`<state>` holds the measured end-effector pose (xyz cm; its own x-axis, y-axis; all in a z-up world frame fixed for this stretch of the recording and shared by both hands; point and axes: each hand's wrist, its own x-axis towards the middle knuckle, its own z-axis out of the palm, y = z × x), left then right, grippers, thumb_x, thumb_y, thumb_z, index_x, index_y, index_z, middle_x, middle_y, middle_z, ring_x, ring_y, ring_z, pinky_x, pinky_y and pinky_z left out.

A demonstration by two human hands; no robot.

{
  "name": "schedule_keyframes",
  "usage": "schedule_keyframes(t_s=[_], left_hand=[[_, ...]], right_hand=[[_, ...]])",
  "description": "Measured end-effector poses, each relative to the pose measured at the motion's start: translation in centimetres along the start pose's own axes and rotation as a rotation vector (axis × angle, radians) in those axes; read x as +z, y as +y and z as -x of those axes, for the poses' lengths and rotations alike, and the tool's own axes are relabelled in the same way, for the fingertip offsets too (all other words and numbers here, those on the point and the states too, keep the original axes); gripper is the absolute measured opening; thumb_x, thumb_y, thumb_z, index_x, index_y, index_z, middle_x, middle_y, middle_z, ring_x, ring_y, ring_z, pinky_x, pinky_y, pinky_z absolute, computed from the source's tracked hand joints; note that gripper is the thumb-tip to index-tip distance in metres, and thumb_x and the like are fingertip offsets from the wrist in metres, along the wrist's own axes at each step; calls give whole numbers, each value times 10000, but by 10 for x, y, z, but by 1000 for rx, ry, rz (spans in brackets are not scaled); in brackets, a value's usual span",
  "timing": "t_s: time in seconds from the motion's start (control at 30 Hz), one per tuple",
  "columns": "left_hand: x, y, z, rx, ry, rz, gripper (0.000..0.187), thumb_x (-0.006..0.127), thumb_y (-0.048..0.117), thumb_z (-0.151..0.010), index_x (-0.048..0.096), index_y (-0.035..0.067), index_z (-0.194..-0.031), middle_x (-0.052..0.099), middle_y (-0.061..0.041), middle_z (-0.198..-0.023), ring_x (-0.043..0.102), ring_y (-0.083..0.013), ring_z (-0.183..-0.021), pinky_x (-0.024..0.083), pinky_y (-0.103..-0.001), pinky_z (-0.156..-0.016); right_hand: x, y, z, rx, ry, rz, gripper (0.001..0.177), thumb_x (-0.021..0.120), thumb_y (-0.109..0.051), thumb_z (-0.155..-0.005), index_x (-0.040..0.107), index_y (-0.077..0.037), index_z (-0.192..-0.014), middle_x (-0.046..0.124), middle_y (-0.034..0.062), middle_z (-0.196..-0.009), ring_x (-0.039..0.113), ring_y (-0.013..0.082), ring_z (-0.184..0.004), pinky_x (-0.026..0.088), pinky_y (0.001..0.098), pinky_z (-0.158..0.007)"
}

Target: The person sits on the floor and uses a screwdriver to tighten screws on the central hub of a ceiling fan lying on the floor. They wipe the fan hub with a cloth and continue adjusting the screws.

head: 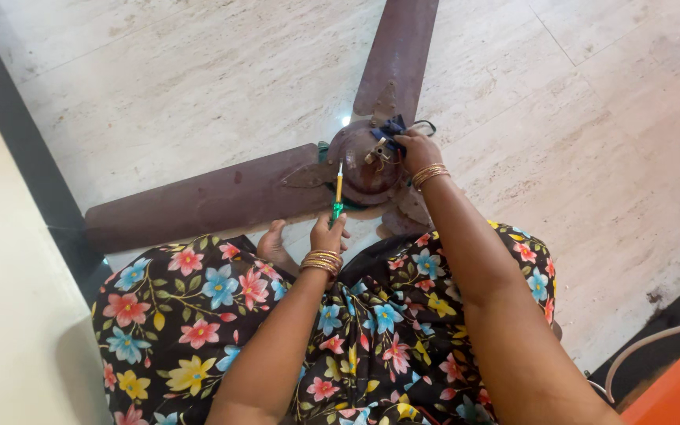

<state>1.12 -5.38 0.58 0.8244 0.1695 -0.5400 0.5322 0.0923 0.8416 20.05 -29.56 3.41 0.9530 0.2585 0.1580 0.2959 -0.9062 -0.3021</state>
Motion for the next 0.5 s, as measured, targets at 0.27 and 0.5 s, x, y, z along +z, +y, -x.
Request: schedule_keyframes(t_s=[0.27, 0.5], left_hand=[[-1, 4, 3, -33, 20, -23, 320, 672, 364, -939, 628, 61, -1034, 685, -77, -699, 551, -153, -427, 403, -324, -389], [-2, 5, 2, 17, -2, -15, 345, 679, 353, -950, 620, 17, -1008, 682, -93, -679, 556, -152, -423, 418, -316, -391]], right_hand=[[8, 27, 28, 260, -153, 109, 234, 680, -132, -881, 819, -196, -1058, 721, 126, -1069, 686, 332, -1025, 543, 441, -915], [-50, 21, 60, 385, 314, 41, 232, 649, -56, -832, 811, -146, -971, 720, 138, -990, 686, 345, -921, 549, 445, -841]])
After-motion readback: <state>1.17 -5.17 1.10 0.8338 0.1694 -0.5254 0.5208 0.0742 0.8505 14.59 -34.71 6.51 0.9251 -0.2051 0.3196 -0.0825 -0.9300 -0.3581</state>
